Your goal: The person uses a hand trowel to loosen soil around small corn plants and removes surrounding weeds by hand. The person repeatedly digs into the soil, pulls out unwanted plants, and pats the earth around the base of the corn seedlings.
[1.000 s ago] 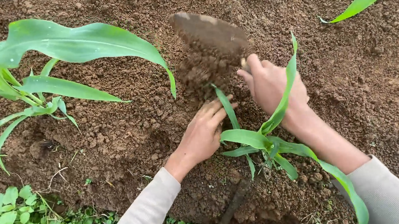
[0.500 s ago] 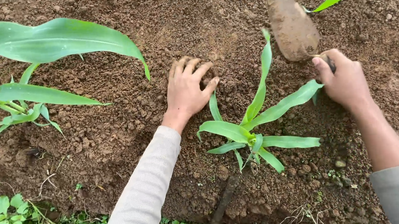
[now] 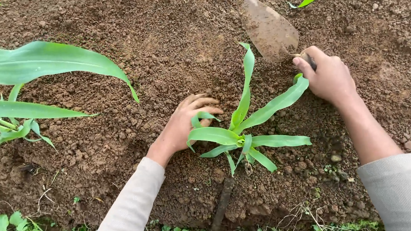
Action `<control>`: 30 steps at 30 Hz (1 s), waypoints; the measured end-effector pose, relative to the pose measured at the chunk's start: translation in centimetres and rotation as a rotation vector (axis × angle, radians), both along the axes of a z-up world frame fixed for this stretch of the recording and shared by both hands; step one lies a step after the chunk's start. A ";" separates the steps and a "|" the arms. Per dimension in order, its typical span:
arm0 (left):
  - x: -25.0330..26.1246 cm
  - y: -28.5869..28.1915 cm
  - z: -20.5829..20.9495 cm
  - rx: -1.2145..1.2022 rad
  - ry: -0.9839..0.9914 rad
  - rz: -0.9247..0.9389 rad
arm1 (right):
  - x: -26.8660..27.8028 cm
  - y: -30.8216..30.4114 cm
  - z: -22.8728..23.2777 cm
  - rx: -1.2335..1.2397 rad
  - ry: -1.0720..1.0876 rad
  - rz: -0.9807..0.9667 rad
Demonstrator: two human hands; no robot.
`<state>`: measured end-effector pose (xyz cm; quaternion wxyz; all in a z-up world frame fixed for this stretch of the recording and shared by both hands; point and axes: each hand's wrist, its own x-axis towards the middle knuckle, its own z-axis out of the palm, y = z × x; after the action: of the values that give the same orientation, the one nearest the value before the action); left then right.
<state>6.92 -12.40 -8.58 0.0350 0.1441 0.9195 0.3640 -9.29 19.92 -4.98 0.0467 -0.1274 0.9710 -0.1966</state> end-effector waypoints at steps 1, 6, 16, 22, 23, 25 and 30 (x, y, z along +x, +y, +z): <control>0.9 0.0 0.1 -0.002 -0.003 -0.002 | -0.2 0.3 -0.6 -0.002 -0.003 -0.002; 5.6 2.0 1.8 -0.264 0.090 0.160 | -0.1 0.4 -1.0 0.023 0.049 0.013; 9.8 4.6 0.3 -0.511 -0.057 0.233 | 0.8 1.4 -0.4 -0.117 0.036 -0.011; 8.7 6.6 -1.3 -0.271 0.055 0.425 | 1.5 5.7 -1.6 -0.193 0.080 0.018; 8.0 6.7 -2.0 -0.310 0.065 0.430 | 1.4 6.5 -2.0 -0.182 0.073 0.007; 7.4 6.9 -3.3 -0.348 0.076 0.433 | 1.2 7.4 -2.5 -0.170 0.069 -0.005; 7.6 6.1 -6.0 -0.494 0.224 0.343 | 1.4 8.1 -1.6 -0.257 0.096 -0.041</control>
<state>14.52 -6.35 -14.56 -0.0944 0.0132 0.9891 0.1123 -7.90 28.05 -6.60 -0.0205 -0.1219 0.9413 -0.3141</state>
